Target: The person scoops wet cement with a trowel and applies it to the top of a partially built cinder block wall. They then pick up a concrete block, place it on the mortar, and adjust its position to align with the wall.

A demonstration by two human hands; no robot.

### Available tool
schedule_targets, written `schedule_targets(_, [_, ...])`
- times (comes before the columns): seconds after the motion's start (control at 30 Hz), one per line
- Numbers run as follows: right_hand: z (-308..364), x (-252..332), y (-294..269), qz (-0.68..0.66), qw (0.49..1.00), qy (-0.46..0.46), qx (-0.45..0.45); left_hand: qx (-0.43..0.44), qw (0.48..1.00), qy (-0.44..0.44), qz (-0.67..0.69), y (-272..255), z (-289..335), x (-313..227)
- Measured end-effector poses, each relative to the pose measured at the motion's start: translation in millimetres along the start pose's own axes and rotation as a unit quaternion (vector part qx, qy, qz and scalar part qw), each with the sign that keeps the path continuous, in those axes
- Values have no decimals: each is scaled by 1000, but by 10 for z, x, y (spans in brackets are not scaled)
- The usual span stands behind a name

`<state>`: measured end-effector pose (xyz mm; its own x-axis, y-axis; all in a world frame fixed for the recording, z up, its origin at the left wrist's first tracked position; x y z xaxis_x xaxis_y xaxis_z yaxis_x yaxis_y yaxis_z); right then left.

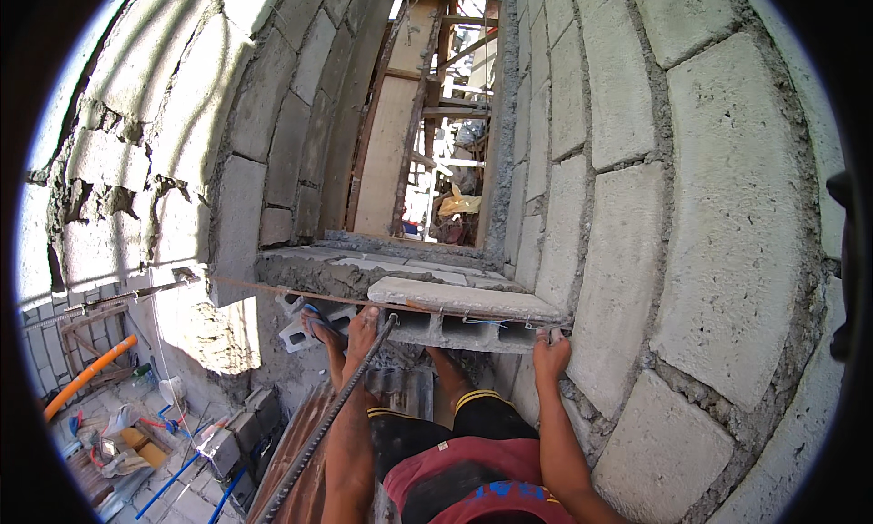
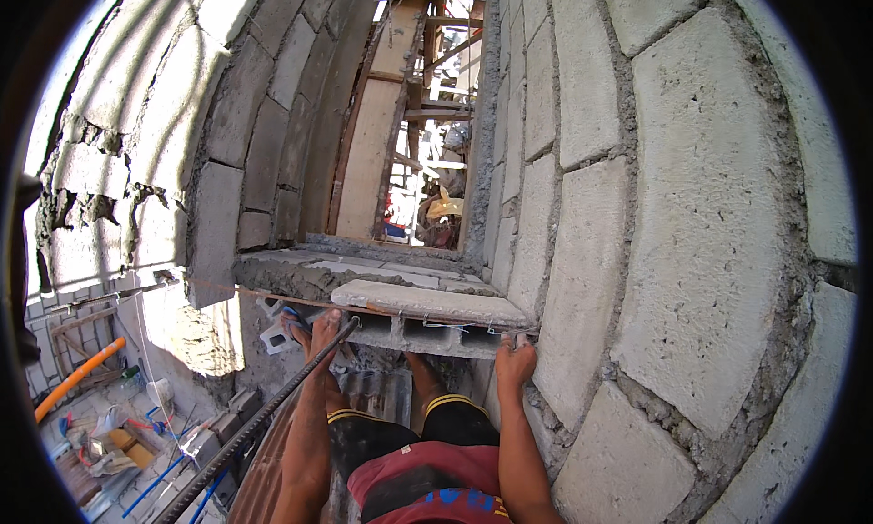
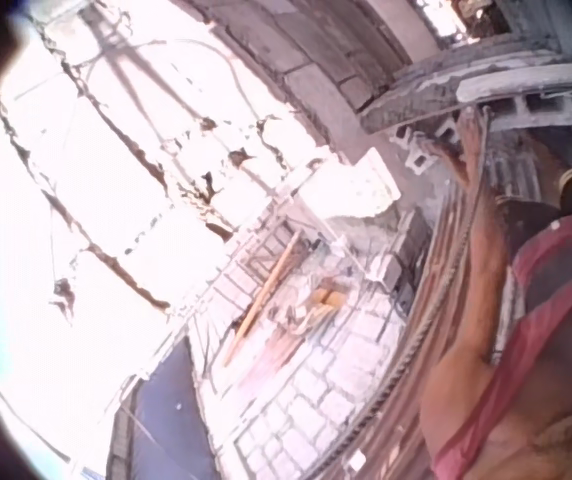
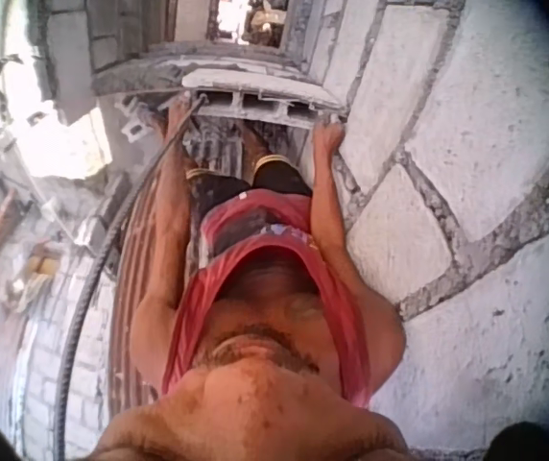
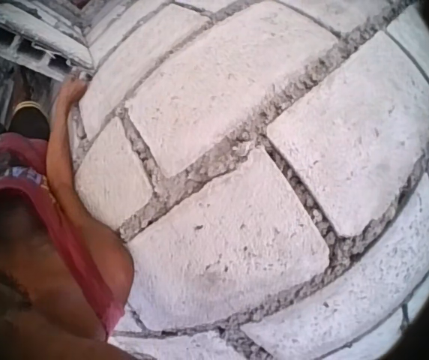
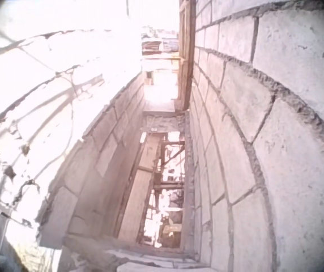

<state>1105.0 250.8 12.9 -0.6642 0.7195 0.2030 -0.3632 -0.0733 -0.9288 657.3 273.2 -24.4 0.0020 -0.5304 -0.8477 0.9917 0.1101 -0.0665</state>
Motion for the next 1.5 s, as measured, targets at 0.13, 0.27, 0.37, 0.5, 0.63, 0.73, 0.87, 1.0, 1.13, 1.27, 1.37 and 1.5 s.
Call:
schedule_targets(0.13, [-31, 4, 13, 9, 1000, -8, 10, -8, 995, 95, 25, 9, -14, -6])
schedule_targets(0.27, [-47, 10, 27, -6, 999, -40, 10, -20, 989, 47, 140, -3, -56, 227])
schedule_targets(0.37, [-66, -45, 71, 3, 999, -33, 4, -38, 984, 103, 139, 3, -30, 185])
schedule_targets(0.5, [-70, -62, 98, -31, 999, -36, -14, -69, 984, 42, 160, 23, 16, 146])
schedule_targets(0.63, [76, 54, -79, -32, 993, -90, -64, -58, 989, -13, 132, 53, 43, 101])
schedule_targets(0.73, [276, 71, -234, -108, 990, -82, -25, -59, 986, 19, 154, 56, 50, 122])
schedule_targets(0.87, [493, 143, -437, -78, 990, -104, -55, -95, 986, 32, 133, 7, 1, 297])
schedule_targets(1.0, [601, 142, -496, -168, 974, -112, -104, -121, 990, 41, 66, -27, -32, 327])
schedule_targets(1.13, [648, 15, -420, -116, 990, -24, -77, -137, 987, 77, -13, 35, 90, 110])
schedule_targets(1.27, [673, -9, -442, -41, 998, 4, -55, -165, 974, 96, -124, 112, 206, -179])
schedule_targets(1.37, [666, 38, -413, -25, 1000, -3, -16, -169, 960, 135, -178, 159, 243, -379])
schedule_targets(1.5, [685, 215, -509, 7, 994, -83, -69, -133, 964, 84, -213, 238, 232, -396])
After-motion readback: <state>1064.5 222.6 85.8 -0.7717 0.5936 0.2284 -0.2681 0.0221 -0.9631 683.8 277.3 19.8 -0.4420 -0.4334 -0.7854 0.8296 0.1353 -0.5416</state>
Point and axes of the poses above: each hand's wrist, its own z-axis away from the middle knuckle, its own y-axis out of the palm, x = y × z, the point moved 7 cm from there along -z, towards the middle knuckle, and after that the axes turned 15 degrees about z, right-handed, at the moved point
